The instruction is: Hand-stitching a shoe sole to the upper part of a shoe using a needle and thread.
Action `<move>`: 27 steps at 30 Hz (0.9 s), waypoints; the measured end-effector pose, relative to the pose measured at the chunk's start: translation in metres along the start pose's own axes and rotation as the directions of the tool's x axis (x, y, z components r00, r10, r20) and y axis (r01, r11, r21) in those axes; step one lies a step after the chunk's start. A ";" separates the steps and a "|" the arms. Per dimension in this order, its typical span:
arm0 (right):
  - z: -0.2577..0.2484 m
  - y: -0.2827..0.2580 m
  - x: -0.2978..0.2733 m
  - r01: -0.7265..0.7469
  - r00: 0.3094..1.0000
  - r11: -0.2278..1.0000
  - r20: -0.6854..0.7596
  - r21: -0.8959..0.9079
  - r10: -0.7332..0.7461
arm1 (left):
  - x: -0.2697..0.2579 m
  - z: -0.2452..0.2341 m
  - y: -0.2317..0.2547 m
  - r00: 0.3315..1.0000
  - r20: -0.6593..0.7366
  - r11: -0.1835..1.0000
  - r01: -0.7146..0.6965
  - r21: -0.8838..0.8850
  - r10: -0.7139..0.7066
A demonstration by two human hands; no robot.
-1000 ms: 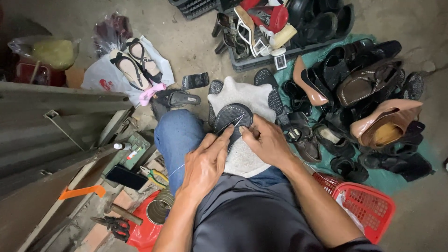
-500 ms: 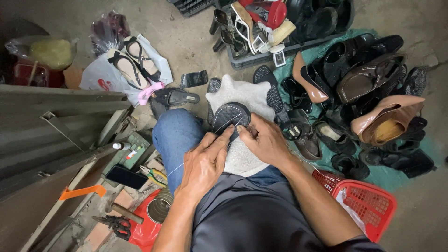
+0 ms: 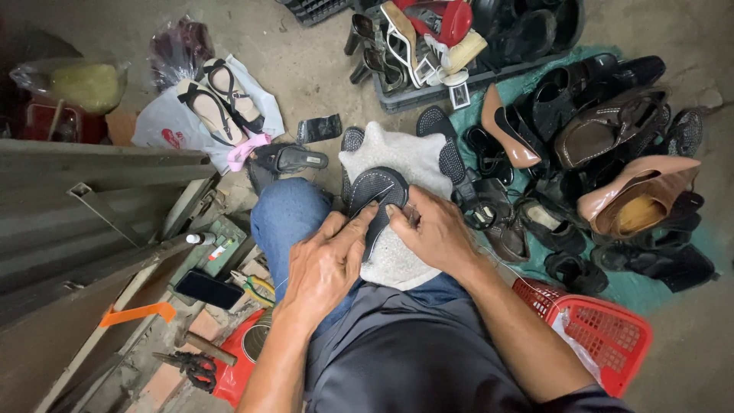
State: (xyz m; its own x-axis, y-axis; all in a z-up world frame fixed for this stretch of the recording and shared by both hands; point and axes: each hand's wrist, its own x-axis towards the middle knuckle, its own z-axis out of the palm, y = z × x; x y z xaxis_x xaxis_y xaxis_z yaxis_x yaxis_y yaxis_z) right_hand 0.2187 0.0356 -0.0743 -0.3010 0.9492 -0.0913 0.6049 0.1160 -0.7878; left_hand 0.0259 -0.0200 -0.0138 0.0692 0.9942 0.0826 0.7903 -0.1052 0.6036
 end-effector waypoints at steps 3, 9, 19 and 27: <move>0.001 0.000 0.000 -0.001 1.000 1.000 -0.008 0.004 0.001 | 0.002 0.001 0.000 1.000 0.011 1.000 -0.008 0.013 0.008; 0.007 0.003 0.000 0.050 0.996 0.998 -0.067 -0.023 -0.052 | 0.005 -0.002 -0.002 0.999 0.048 1.000 0.016 0.014 -0.017; 0.045 -0.033 0.008 0.207 0.965 0.917 -0.084 -0.341 -0.249 | 0.011 -0.056 -0.039 0.975 0.220 0.998 -0.002 0.064 -0.012; 0.047 -0.030 0.006 0.205 0.968 0.921 -0.072 -0.330 -0.241 | 0.036 -0.042 -0.040 0.964 0.238 0.982 -0.146 0.122 0.114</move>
